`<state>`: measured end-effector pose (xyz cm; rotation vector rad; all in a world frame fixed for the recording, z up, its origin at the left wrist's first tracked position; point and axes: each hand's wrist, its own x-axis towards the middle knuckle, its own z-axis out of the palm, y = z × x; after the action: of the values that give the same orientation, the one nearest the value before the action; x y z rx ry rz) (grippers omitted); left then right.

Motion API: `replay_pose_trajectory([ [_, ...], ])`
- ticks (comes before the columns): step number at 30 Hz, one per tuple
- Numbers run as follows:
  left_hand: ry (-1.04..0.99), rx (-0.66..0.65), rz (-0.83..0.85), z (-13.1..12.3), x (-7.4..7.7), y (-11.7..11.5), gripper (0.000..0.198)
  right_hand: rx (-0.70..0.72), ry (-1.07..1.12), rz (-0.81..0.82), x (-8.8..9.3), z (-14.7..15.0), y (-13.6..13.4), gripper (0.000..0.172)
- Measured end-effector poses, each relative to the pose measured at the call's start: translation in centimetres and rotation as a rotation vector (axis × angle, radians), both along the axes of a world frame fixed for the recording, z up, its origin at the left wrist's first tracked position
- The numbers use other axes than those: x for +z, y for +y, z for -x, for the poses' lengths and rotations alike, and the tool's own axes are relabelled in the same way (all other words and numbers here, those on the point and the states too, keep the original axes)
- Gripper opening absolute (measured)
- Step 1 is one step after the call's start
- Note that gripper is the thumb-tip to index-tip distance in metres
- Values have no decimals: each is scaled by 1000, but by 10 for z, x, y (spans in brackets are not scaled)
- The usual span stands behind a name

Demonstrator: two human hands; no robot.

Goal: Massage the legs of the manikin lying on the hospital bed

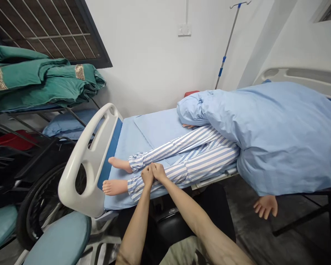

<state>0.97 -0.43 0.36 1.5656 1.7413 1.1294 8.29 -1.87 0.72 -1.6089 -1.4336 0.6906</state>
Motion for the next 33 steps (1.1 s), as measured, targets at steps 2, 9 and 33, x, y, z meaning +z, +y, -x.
replay_pose_trajectory([
  [2,75,-15,23,3,-5,-1,38,-17,-7,23,3,1,-1,43],
  [9,76,-59,54,5,-7,0,37,9,-139,-15,29,-2,0,42],
  [33,108,-26,-9,-20,-2,-4,30,-55,-17,41,20,-12,2,42],
])
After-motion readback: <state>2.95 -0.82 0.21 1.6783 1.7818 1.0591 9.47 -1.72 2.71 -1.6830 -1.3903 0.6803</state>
